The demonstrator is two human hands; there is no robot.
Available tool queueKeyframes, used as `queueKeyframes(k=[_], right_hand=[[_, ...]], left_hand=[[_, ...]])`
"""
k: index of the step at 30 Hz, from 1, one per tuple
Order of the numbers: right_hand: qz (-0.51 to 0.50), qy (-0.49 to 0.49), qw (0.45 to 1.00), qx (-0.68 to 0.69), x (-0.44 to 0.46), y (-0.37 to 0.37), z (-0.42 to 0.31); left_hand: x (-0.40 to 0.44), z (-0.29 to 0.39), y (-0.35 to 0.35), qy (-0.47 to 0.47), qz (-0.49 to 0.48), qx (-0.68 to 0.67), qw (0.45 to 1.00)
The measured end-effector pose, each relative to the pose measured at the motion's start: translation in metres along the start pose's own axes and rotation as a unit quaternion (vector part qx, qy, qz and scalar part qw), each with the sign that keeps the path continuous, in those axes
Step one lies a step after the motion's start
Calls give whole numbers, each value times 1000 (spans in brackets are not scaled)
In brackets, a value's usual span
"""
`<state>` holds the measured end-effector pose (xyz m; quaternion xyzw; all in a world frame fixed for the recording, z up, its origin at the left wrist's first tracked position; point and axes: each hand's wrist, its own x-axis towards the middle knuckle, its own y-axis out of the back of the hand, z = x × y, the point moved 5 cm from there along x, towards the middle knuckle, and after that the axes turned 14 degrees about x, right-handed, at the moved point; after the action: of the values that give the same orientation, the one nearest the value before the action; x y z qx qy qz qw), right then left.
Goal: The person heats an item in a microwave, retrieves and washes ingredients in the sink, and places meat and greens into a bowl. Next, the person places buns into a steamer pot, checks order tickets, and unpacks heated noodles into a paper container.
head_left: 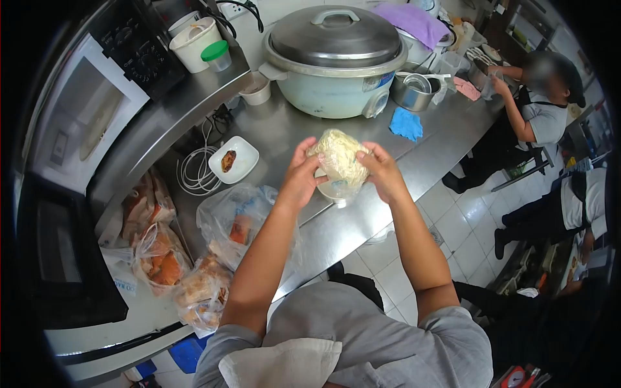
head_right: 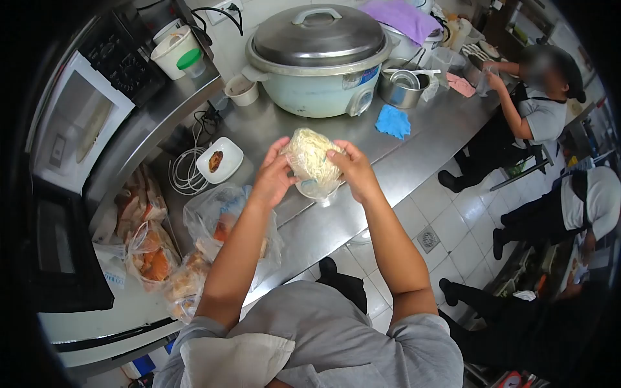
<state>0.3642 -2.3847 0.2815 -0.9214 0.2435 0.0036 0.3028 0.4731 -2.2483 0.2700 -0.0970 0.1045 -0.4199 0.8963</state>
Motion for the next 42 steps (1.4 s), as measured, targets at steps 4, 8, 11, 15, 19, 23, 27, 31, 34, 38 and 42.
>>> queueKeyframes(k=[4, 8, 11, 15, 19, 23, 27, 31, 34, 38, 42], right_hand=[[7, 73, 994, -79, 15, 1, -13], [-49, 124, 988, -78, 19, -11, -11], [-88, 109, 983, -116, 19, -18, -3], [-240, 214, 907, -273, 4, -37, -9], [28, 12, 1000, 6, 28, 8, -7], [8, -36, 998, 50, 53, 6, -2], [52, 65, 996, -33, 59, 4, 11], [65, 131, 970, -196, 58, 14, 52], [51, 162, 905, -391, 42, 15, 57], [-49, 232, 798, -554, 29, 25, 58], [-21, 274, 725, -631, 23, 14, 41]], left_hand=[[0, 21, -1, 4, -46, -40, 998], [9, 7, 0, 68, 10, 29, 997], [12, -18, 7, 230, 87, -227, 942], [21, -42, 18, 190, -18, -222, 956], [23, -13, 15, 21, 48, -131, 990], [28, 16, 1, -111, 158, -153, 969], [39, -26, 15, 39, 219, -124, 967], [33, -53, 9, 48, 258, -54, 964], [28, -59, 21, 8, 233, 67, 970], [-14, -44, 9, -82, 124, 634, 759], [-26, -54, 10, -120, 144, 716, 672]])
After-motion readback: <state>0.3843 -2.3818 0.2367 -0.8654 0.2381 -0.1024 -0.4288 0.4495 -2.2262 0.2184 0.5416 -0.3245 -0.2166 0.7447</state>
